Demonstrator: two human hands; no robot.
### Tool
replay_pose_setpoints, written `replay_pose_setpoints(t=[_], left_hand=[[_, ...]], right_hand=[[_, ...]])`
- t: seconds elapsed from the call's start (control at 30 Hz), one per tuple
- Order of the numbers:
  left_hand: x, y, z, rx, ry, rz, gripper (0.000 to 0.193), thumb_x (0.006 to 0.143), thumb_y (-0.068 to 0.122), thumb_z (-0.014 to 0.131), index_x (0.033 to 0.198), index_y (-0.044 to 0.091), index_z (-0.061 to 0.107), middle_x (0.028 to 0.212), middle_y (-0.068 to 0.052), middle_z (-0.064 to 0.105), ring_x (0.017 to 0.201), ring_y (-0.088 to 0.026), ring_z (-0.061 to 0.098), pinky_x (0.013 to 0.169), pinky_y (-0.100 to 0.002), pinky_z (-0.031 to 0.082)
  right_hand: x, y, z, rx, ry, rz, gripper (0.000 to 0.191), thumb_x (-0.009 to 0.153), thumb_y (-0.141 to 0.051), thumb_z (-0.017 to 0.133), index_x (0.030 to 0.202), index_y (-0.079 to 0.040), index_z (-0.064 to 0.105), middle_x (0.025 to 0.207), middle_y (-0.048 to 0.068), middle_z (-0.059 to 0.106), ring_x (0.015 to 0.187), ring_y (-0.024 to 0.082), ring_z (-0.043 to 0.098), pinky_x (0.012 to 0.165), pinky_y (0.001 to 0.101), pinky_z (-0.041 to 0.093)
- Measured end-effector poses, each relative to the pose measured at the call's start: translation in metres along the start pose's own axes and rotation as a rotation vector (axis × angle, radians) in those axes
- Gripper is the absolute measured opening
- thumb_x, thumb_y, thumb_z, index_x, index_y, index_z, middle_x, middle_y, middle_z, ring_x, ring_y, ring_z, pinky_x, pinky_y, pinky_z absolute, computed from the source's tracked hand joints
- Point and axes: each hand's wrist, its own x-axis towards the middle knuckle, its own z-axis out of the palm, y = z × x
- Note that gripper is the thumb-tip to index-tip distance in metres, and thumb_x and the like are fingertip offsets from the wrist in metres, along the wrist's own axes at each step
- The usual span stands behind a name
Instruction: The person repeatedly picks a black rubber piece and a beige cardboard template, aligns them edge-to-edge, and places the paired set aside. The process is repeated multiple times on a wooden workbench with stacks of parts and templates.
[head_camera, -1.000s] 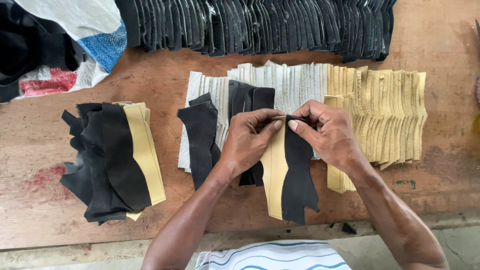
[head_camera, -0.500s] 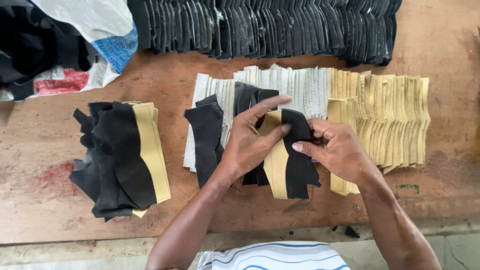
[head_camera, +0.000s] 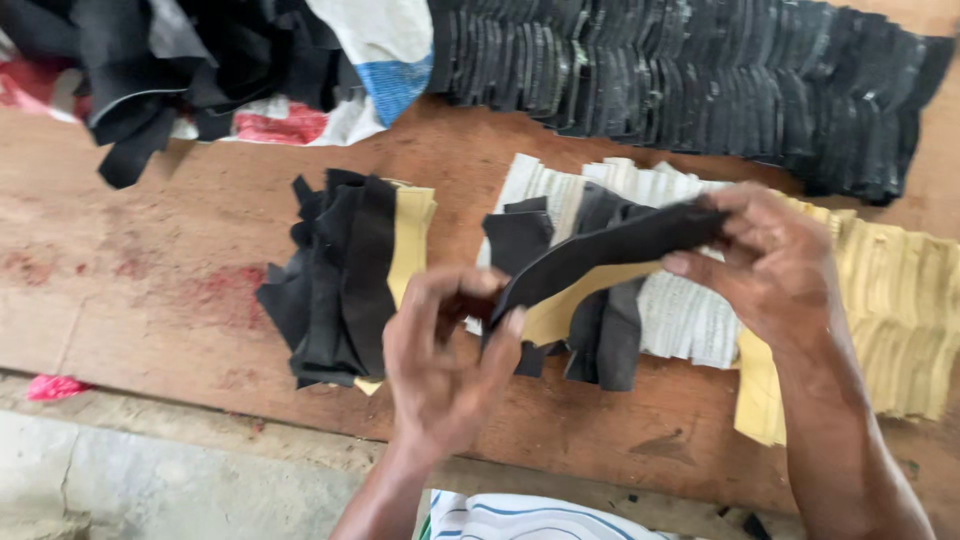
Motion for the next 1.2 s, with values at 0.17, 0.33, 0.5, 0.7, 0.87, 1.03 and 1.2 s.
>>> replay_pose_setpoints(t=[0.17,0.33,0.5,0.7,0.87,1.03,1.2], left_hand=[[-0.04,0.007,-0.036,0.42,0.153,0.233,0.035,0.083,-0.006,0.073,0.114,0.002,0.058,0.102,-0.012,0.063,0.084,-0.016,0.064,0.07,-0.028,0.053],[-0.049,-0.014,-0.061,0.691,0.156,-0.044,0.028,0.077,-0.002,0.076,0.1,0.004,0.061,0.093,-0.009,0.062,0.08,-0.019,0.061,0.069,-0.034,0.052],[-0.041,-0.027,-0.067,1.062,0.13,-0.115,0.04,0.069,0.005,0.083,0.104,0.001,0.063,0.099,-0.017,0.053,0.102,-0.032,0.05,0.086,-0.048,0.043],[-0.041,-0.01,-0.061,0.826,0.235,-0.006,0.041,0.079,0.009,0.082,0.114,0.004,0.062,0.114,-0.019,0.046,0.111,-0.03,0.046,0.091,-0.042,0.041],[-0.033,-0.012,-0.036,0.687,0.209,0.081,0.03,0.085,0.004,0.081,0.111,0.004,0.065,0.115,-0.015,0.051,0.101,-0.026,0.057,0.081,-0.038,0.051],[-0.022,-0.02,0.001,0.503,-0.115,0.13,0.026,0.087,-0.001,0.075,0.111,0.003,0.065,0.116,-0.013,0.058,0.102,-0.027,0.066,0.08,-0.035,0.059],[-0.014,-0.029,0.052,0.377,-0.459,0.17,0.025,0.089,-0.001,0.072,0.112,0.001,0.064,0.119,-0.015,0.061,0.103,-0.029,0.069,0.084,-0.035,0.062]], right_hand=[[0.068,-0.022,0.068,-0.155,-0.286,-0.283,0.044,0.087,0.0,0.079,0.125,-0.006,0.058,0.116,0.011,0.072,0.109,0.018,0.073,0.094,0.0294,0.067],[0.111,-0.012,0.149,-0.491,-0.566,-0.364,0.051,0.086,-0.008,0.078,0.133,-0.011,0.061,0.129,0.009,0.068,0.11,0.023,0.071,0.093,0.0346,0.062],[0.106,0.011,0.184,-0.757,-0.529,-0.496,0.068,0.084,-0.005,0.075,0.147,-0.005,0.049,0.141,0.019,0.053,0.129,0.034,0.05,0.112,0.048,0.043],[0.098,-0.011,0.121,-0.742,-0.433,-0.406,0.048,0.094,-0.007,0.071,0.14,-0.006,0.057,0.137,0.02,0.054,0.13,0.032,0.051,0.112,0.0453,0.046],[0.07,-0.041,0.024,-0.805,-0.183,-0.231,0.033,0.097,-0.01,0.073,0.129,-0.011,0.067,0.133,0.011,0.061,0.1,0.022,0.071,0.087,0.0319,0.065],[0.012,-0.042,-0.042,-1.038,-0.044,0.063,0.031,0.098,-0.015,0.073,0.129,-0.018,0.07,0.129,0.006,0.068,0.105,0.023,0.072,0.087,0.0388,0.061],[-0.038,-0.018,-0.06,-1.184,-0.048,0.274,0.049,0.084,-0.019,0.078,0.133,-0.017,0.068,0.129,0.016,0.06,0.117,0.033,0.06,0.096,0.0489,0.054]])
